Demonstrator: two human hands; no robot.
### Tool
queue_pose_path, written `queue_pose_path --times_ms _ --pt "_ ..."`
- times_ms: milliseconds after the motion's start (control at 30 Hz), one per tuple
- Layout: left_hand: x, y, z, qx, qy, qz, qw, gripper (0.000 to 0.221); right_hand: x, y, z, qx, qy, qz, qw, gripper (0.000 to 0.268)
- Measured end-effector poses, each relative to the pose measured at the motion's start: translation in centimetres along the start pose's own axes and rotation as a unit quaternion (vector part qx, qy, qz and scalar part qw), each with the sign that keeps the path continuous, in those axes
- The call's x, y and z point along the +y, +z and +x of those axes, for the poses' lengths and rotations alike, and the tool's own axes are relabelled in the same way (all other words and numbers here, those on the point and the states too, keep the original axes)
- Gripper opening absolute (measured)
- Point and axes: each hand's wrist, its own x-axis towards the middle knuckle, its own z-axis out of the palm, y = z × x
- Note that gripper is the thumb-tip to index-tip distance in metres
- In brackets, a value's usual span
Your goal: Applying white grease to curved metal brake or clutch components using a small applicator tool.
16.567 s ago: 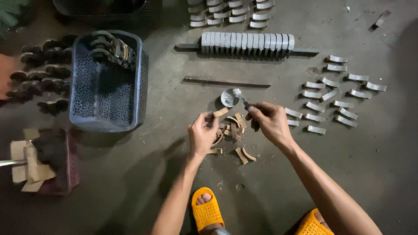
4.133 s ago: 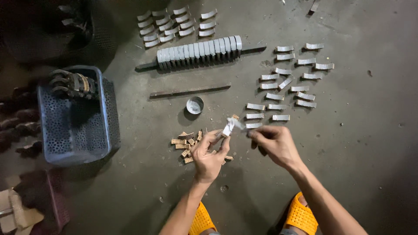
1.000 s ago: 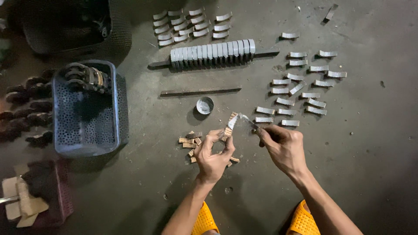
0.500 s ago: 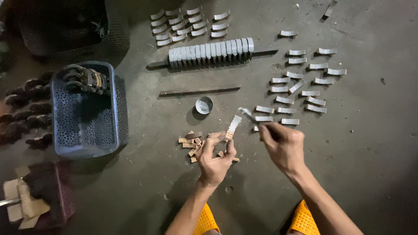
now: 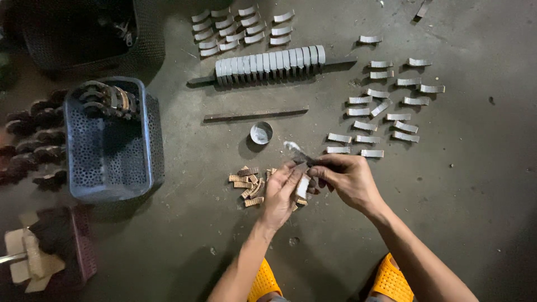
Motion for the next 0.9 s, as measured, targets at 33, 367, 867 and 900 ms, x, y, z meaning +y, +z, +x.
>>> queue_pose_path --times_ms 33,367,867,900 --pt "0.1 0.5 -0.3 0.0 0.0 0.0 1.0 0.027 0.0 -0.1 0.0 0.0 0.0 0.0 1.0 0.025" --pt "-1.0 0.2 -2.0 0.143 0.211 0.397 0.882 0.017 0.6 -0.3 -0.2 0.112 0.001 0.068 0.991 0.02" --pt "-0.3 -0.2 -1.0 0.167 0.288 0.417 0.846 0.023 2.9 -1.0 -1.4 0.004 0.14 0.029 0.99 0.021" --pt "-0.3 -0.2 -1.0 0.184 0.304 0.433 0.829 0.023 2.4 -1.3 -1.4 0.026 0.123 -0.02 0.992 0.021"
